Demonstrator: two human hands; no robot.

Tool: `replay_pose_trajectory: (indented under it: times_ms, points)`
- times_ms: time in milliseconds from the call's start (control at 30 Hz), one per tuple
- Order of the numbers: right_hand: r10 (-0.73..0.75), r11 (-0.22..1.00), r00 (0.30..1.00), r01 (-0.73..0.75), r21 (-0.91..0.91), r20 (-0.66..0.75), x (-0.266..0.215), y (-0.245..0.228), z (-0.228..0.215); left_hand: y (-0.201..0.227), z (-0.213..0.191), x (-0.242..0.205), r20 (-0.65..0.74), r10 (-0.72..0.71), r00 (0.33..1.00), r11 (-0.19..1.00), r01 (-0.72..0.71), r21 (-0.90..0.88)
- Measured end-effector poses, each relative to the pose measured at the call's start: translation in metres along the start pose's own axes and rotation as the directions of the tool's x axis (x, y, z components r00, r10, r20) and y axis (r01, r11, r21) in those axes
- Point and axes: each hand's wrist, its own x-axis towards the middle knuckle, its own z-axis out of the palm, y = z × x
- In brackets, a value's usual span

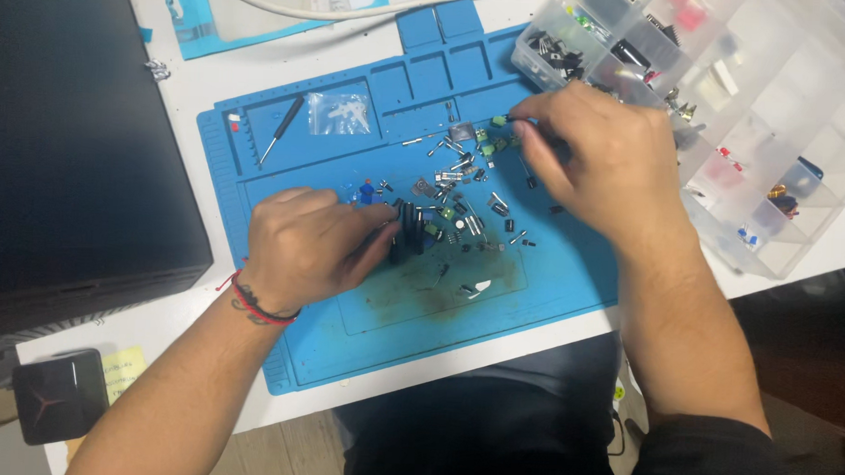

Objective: The person sorts a pile of small electronic components on a blue work mat, picking up items and placing them into a compartmentalized plastic organizer. The person uses a red-handled tool to manipulate some of the components during the sorting process.

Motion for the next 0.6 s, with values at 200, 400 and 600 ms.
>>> replay_pose_trajectory:
  times_ms: [200, 400, 600]
  points:
    - [0.31, 0.868, 0.947, -0.247, -0.43, 0.082, -0.02, -0.008, 0.015, 0.0, 0.002, -0.003, 0.006, -0.013, 1.0, 1.0, 0.013, -0.008]
    - [0.391, 0.855, 0.882, -0.243, -0.458, 0.263, -0.004, -0.02, 0.002, 0.003, -0.002, 0.008, -0.029, -0.014, 1.0, 0.997, 0.011, -0.073]
    - [0.384, 0.873, 0.87, -0.232, -0.43, 0.309, 0.005, -0.025, -0.003, 0.006, -0.006, 0.013, -0.013, -0.049, 0.999, 0.99, 0.047, -0.132]
